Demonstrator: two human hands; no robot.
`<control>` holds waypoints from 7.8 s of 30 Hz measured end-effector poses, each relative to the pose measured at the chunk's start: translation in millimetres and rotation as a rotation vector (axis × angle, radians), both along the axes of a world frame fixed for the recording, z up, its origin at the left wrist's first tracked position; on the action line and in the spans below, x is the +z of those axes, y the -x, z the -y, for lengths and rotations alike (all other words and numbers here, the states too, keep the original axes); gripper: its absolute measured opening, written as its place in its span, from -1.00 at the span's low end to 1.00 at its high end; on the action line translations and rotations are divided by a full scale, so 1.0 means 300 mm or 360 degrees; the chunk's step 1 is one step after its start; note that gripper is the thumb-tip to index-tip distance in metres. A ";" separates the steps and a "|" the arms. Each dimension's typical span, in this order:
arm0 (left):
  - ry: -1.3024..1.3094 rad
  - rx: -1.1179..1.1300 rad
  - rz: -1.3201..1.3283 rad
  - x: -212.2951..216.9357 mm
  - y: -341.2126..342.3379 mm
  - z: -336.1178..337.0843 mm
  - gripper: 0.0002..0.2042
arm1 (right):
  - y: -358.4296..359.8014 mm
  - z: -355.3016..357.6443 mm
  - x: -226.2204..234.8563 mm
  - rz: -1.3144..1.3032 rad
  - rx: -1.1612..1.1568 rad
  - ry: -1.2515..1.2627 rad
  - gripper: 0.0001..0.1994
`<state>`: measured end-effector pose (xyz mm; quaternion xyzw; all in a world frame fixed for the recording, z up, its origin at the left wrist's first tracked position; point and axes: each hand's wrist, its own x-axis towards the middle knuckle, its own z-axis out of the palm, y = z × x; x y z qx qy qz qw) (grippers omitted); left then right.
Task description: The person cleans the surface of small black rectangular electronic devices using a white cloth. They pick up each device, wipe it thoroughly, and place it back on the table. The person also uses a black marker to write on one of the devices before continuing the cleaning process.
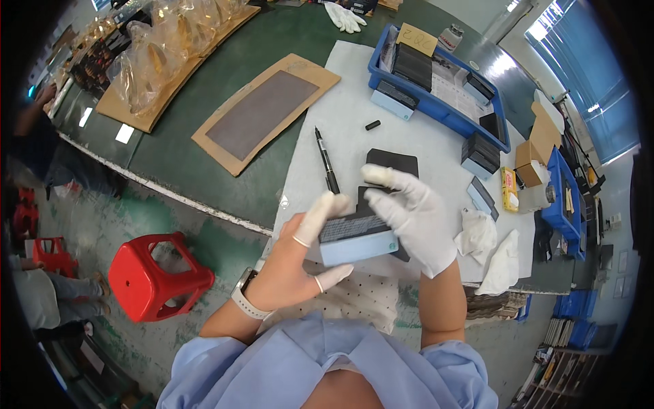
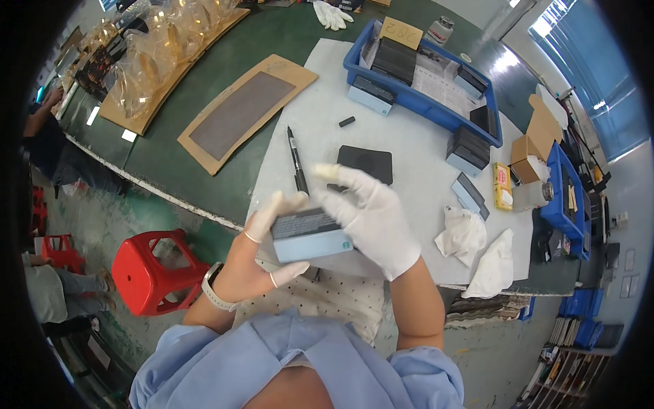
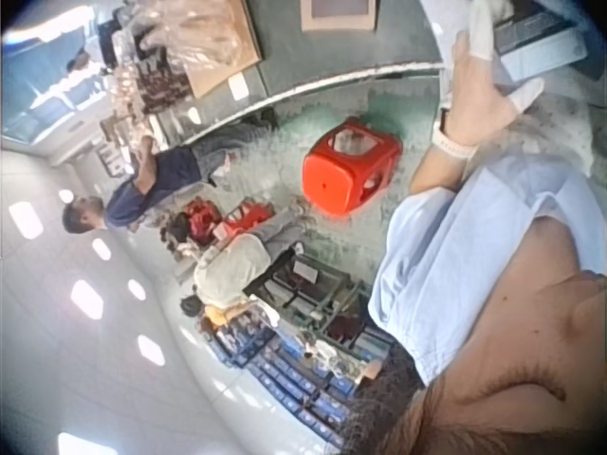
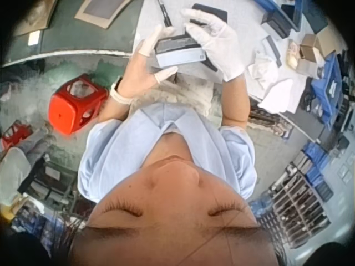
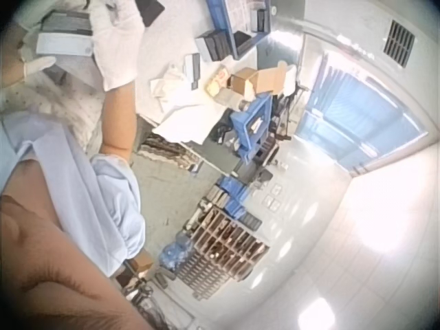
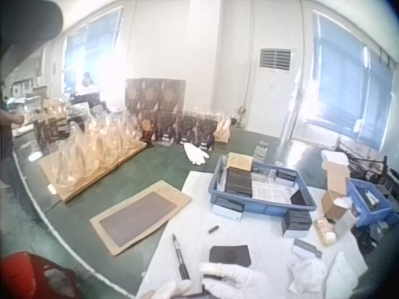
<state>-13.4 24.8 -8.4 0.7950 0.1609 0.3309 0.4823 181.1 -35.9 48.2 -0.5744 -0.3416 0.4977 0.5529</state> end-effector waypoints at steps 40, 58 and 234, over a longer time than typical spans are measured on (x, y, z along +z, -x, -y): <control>-0.0262 0.0472 -0.0115 -0.092 0.131 -0.044 -0.25 | -0.453 0.520 -0.074 0.1260 -0.1712 0.0015 -0.92; -0.0259 0.0299 -0.0117 -0.099 0.101 -0.033 -0.23 | -0.444 0.505 -0.168 0.2007 -0.1362 0.0476 -0.76; -0.0665 0.1085 -0.0353 -0.239 0.119 0.000 -0.20 | 0.213 0.125 -0.183 0.1961 0.0333 -0.0265 -0.62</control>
